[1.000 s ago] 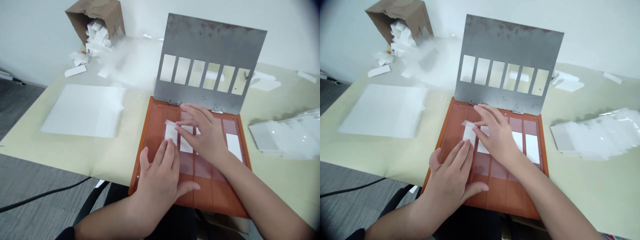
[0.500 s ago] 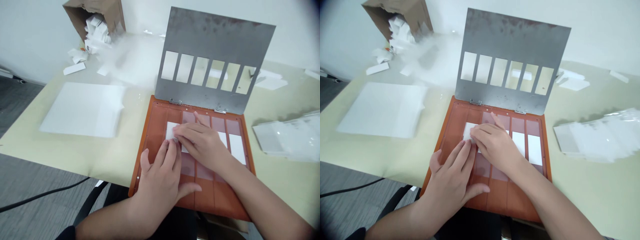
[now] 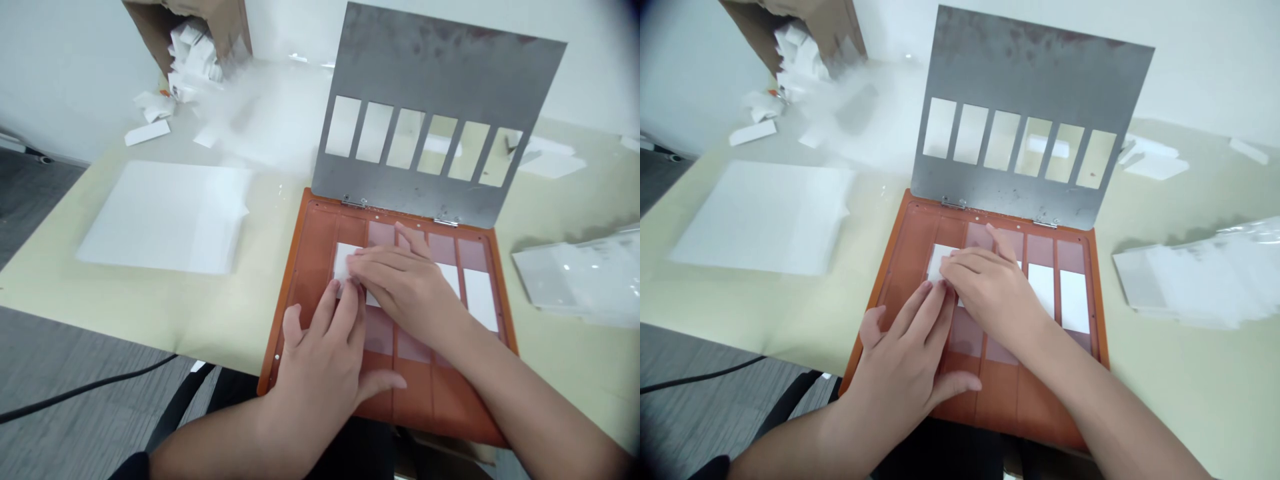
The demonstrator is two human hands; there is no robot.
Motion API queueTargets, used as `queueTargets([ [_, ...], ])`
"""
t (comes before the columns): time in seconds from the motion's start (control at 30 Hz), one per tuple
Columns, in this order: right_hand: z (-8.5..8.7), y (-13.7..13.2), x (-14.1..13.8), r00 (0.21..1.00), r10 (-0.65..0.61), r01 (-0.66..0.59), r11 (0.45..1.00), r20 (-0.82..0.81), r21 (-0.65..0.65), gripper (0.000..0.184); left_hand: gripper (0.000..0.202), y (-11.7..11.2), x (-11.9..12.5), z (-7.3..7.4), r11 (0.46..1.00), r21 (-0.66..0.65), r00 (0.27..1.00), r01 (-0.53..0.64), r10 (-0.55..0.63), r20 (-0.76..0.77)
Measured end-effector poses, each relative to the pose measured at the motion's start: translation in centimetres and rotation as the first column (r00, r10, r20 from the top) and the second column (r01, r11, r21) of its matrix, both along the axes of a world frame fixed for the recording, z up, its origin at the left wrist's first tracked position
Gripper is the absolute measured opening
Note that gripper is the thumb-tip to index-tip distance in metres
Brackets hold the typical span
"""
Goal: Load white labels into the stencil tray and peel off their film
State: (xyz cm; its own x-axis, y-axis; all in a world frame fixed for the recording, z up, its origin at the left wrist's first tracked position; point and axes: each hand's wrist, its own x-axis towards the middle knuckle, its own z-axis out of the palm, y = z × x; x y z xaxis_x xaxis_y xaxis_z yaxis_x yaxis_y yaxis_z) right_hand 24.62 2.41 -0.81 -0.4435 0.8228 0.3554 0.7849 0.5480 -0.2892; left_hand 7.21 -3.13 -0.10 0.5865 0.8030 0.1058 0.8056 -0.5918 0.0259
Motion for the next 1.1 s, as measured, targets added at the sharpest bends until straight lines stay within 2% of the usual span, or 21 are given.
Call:
queueTargets([
  [0.23,-0.05,-0.10,0.05,1.000,0.004,-0.004,0.999,-0.007,0.045,0.022,0.082,-0.09,0.11,-0.14,1.000,0.005,1.000,-0.003,0.003,-0.011],
  [0.6,0.36,-0.42,-0.03,0.999,0.018,-0.018,1.000,0.036,0.011,0.027,0.080,-0.27,0.16,-0.31,0.998,0.040,0.998,-0.050,0.049,0.026],
  [1.1,0.46,-0.73,-0.01,0.997,0.024,-0.024,1.000,0.070,0.008,0.028,0.075,-0.07,0.36,-0.08,0.999,0.024,0.999,-0.045,0.045,0.031],
])
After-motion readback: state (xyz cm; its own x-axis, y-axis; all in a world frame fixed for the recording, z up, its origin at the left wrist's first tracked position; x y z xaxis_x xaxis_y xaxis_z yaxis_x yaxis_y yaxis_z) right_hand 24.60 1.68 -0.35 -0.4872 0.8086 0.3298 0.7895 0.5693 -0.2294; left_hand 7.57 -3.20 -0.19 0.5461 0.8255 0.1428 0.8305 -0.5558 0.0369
